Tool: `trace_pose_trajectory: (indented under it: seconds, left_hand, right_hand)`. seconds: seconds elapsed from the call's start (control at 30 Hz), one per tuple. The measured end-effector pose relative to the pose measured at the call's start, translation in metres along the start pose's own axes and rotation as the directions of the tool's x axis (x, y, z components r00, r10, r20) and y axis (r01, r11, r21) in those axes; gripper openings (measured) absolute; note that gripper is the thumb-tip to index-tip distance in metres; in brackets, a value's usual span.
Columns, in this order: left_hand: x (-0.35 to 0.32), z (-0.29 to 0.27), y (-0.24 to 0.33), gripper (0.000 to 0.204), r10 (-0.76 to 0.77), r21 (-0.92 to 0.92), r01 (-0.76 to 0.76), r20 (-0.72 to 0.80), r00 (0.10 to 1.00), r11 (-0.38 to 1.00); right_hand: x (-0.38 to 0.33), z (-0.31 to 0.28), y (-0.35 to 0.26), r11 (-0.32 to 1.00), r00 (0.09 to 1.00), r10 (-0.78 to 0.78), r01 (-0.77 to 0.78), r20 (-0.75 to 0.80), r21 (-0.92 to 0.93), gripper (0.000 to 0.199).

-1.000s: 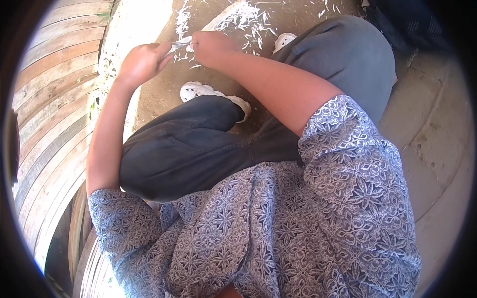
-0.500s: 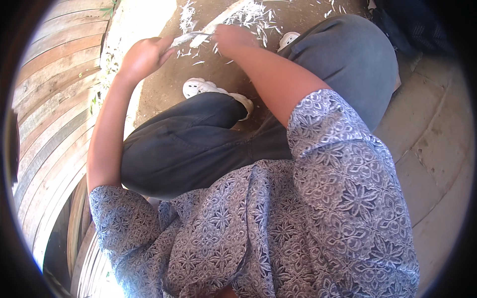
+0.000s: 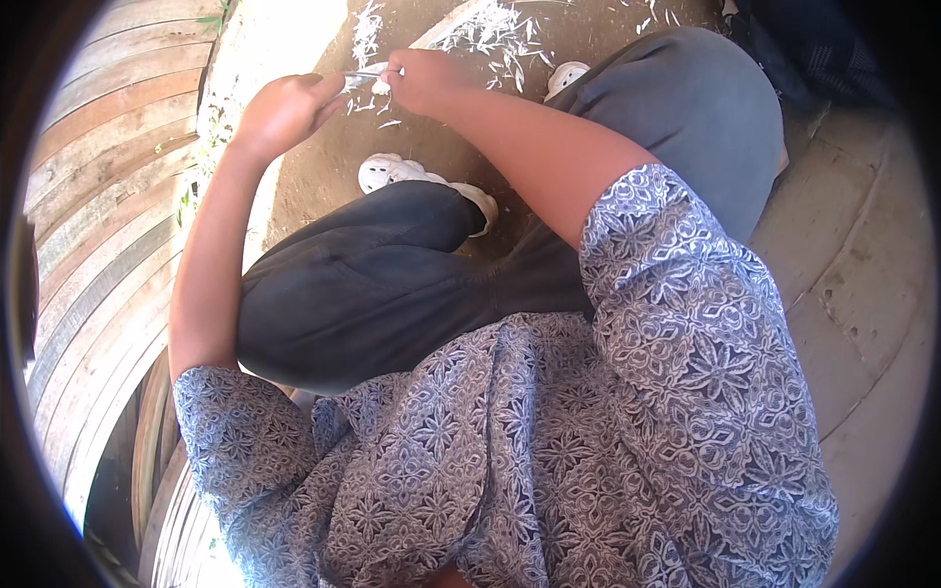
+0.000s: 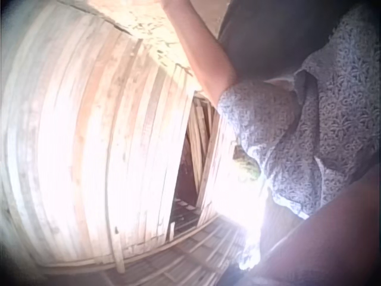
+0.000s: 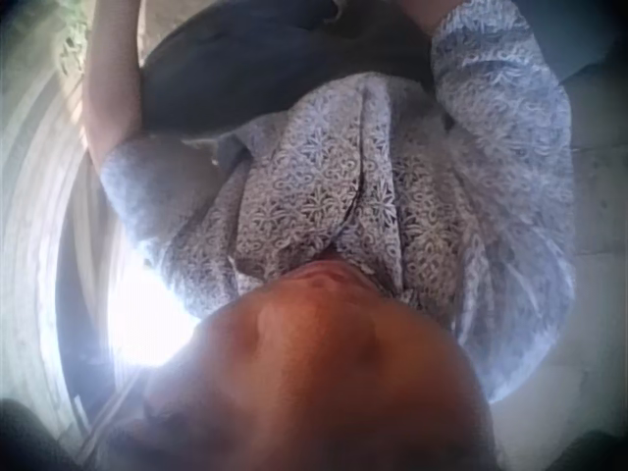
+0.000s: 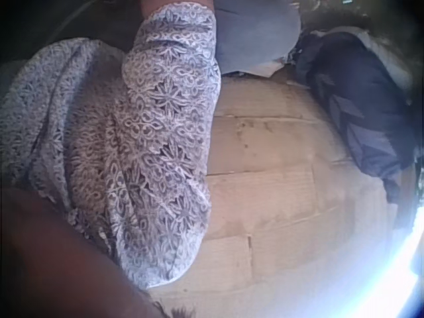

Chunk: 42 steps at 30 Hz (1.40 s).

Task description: The person sits on the ground and uses a curved knife to shave thin strips from a small piece of wood. They hold the wood in their left hand and repeatedly scrape the blade against it, creating a pile of wood shavings on the ground.

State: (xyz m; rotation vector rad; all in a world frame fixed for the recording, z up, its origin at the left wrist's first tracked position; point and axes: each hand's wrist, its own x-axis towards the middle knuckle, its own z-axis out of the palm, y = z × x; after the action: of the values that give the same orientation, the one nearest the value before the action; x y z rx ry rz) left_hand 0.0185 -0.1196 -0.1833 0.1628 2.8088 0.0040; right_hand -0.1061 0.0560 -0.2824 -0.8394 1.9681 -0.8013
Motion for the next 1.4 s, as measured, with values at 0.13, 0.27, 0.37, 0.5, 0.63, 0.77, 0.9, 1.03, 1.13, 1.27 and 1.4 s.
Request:
trace_pose_trajectory:
  seconds: [0.13, 0.27, 0.37, 0.5, 0.63, 0.77, 0.9, 1.03, 1.13, 1.27, 1.4]
  left_hand:
    - [0.001, 0.0, 0.0, 0.018, 0.014, 0.001, -0.014, 0.009, 1.0, 1.0]
    - [0.003, 0.001, -0.002, 0.017, 0.013, -0.005, -0.013, -0.015, 1.0, 1.0]
    - [0.0, -0.002, 0.001, 0.017, -0.006, -0.017, 0.005, -0.042, 0.999, 1.0]
    - [-0.005, 0.001, 0.001, 0.017, -0.011, -0.017, 0.011, -0.049, 0.999, 1.0]
    - [0.001, 0.004, -0.004, 0.016, -0.009, -0.025, 0.008, -0.051, 0.999, 1.0]
    - [-0.005, 0.003, -0.003, 0.015, 0.039, -0.006, -0.039, -0.069, 0.997, 0.999]
    - [-0.003, 0.0, 0.001, 0.013, 0.033, 0.026, -0.032, -0.021, 0.999, 0.999]
    - [0.0, -0.003, 0.001, 0.009, 0.019, 0.04, -0.021, 0.039, 0.999, 0.999]
    - [0.004, -0.009, 0.006, 0.007, 0.032, 0.022, -0.033, 0.034, 0.999, 0.999]
    - [0.006, -0.01, 0.007, 0.014, 0.041, -0.01, -0.041, 0.029, 0.999, 0.999]
    - [-0.001, -0.006, 0.01, 0.023, 0.084, 0.122, -0.09, 0.052, 0.995, 0.988]
  right_hand:
    - [0.007, 0.003, 0.024, 0.999, 1.0, -0.027, 0.027, 0.004, -0.027, 0.025]
    - [0.011, -0.004, 0.03, 0.991, 0.996, 0.082, -0.08, 0.024, -0.103, 0.026]
    - [0.02, -0.007, 0.076, 0.922, 0.974, 0.21, -0.227, -0.086, -0.315, 0.024]
    - [0.026, -0.018, 0.092, 0.898, 0.938, 0.345, -0.318, 0.036, -0.305, 0.026]
    - [0.024, 0.015, 0.032, 0.997, 0.999, 0.003, 0.001, -0.048, 0.075, 0.02]
    - [0.01, 0.012, 0.0, 0.995, 0.998, -0.059, 0.056, 0.029, 0.083, 0.021]
    - [0.013, 0.004, 0.016, 1.0, 1.0, -0.007, 0.006, 0.025, 0.012, 0.021]
    - [0.019, 0.006, 0.04, 0.992, 1.0, 0.001, -0.004, -0.027, -0.122, 0.024]
    - [0.028, -0.003, 0.09, 0.836, 0.982, 0.182, -0.131, 0.045, -0.533, 0.029]
    - [0.026, -0.021, 0.09, 0.911, 0.944, 0.328, -0.322, -0.021, -0.259, 0.032]
    - [0.025, 0.004, 0.018, 0.997, 0.996, 0.082, -0.083, 0.026, 0.009, 0.033]
